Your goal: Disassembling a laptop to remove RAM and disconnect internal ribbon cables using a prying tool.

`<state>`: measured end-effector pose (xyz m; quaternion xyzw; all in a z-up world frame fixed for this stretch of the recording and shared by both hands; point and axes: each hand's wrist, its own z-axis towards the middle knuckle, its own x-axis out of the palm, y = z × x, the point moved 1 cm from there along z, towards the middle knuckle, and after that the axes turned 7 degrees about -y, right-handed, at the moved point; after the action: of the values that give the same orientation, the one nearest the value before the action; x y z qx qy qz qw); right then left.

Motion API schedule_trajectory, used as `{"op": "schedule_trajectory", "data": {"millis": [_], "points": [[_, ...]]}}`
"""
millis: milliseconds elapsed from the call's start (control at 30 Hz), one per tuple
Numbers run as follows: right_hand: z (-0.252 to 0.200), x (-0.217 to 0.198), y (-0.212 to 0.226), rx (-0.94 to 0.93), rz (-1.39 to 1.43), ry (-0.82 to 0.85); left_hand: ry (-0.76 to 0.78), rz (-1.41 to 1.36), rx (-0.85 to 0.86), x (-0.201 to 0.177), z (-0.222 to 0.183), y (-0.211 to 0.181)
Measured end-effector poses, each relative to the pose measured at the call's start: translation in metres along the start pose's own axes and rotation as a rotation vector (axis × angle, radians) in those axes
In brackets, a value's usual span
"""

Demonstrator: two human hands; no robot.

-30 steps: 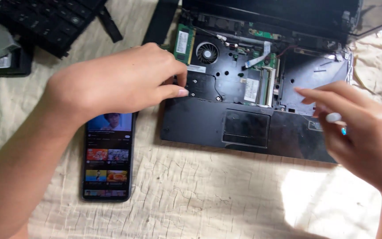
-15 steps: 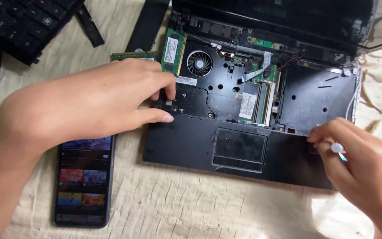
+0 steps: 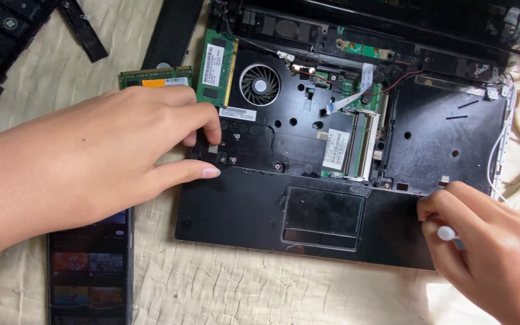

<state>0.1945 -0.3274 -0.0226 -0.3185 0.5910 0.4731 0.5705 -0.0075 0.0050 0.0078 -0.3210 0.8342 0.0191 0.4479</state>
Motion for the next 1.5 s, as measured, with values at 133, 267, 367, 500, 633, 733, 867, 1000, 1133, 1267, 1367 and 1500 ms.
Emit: {"op": "schedule_trajectory", "data": {"millis": [133, 267, 367, 500, 633, 733, 867, 1000, 1133, 1267, 1367, 1500], "points": [[0.001, -0.002, 0.012, -0.066, -0.01, -0.006, 0.009, -0.015, -0.016, -0.004, -0.001, -0.004], [0.011, -0.008, 0.038, -0.188, 0.092, -0.073, 0.038, -0.004, -0.029, -0.007, -0.005, -0.003], [0.012, -0.008, 0.042, -0.206, 0.098, -0.1, 0.04, -0.007, 0.01, -0.01, -0.007, -0.005], [0.013, -0.014, 0.045, -0.172, 0.085, -0.081, 0.016, -0.028, 0.084, -0.005, -0.006, 0.0], [0.016, -0.01, 0.07, -0.143, 0.081, -0.136, 0.009, 0.027, 0.147, -0.011, -0.012, -0.006], [0.019, -0.001, 0.087, -0.247, 0.005, -0.166, 0.063, 0.006, 0.08, -0.01, -0.009, -0.007], [0.03, 0.009, 0.102, -0.455, -0.195, -0.212, -0.033, -0.058, 0.147, -0.003, -0.005, -0.003], [0.042, 0.014, 0.114, -0.554, -0.368, -0.206, -0.036, -0.083, 0.086, -0.002, -0.006, -0.006], [0.046, 0.017, 0.118, -0.66, -0.367, -0.186, -0.066, -0.071, 0.107, 0.001, -0.001, -0.005], [0.046, 0.008, 0.119, -0.734, -0.266, -0.114, -0.079, -0.099, 0.092, 0.002, 0.0, -0.004], [0.039, 0.003, 0.111, -0.726, -0.02, -0.035, -0.045, -0.103, 0.072, -0.002, -0.001, -0.007], [0.027, -0.015, 0.095, -0.592, 0.083, -0.081, -0.065, -0.067, 0.065, 0.008, 0.014, -0.003]]}}
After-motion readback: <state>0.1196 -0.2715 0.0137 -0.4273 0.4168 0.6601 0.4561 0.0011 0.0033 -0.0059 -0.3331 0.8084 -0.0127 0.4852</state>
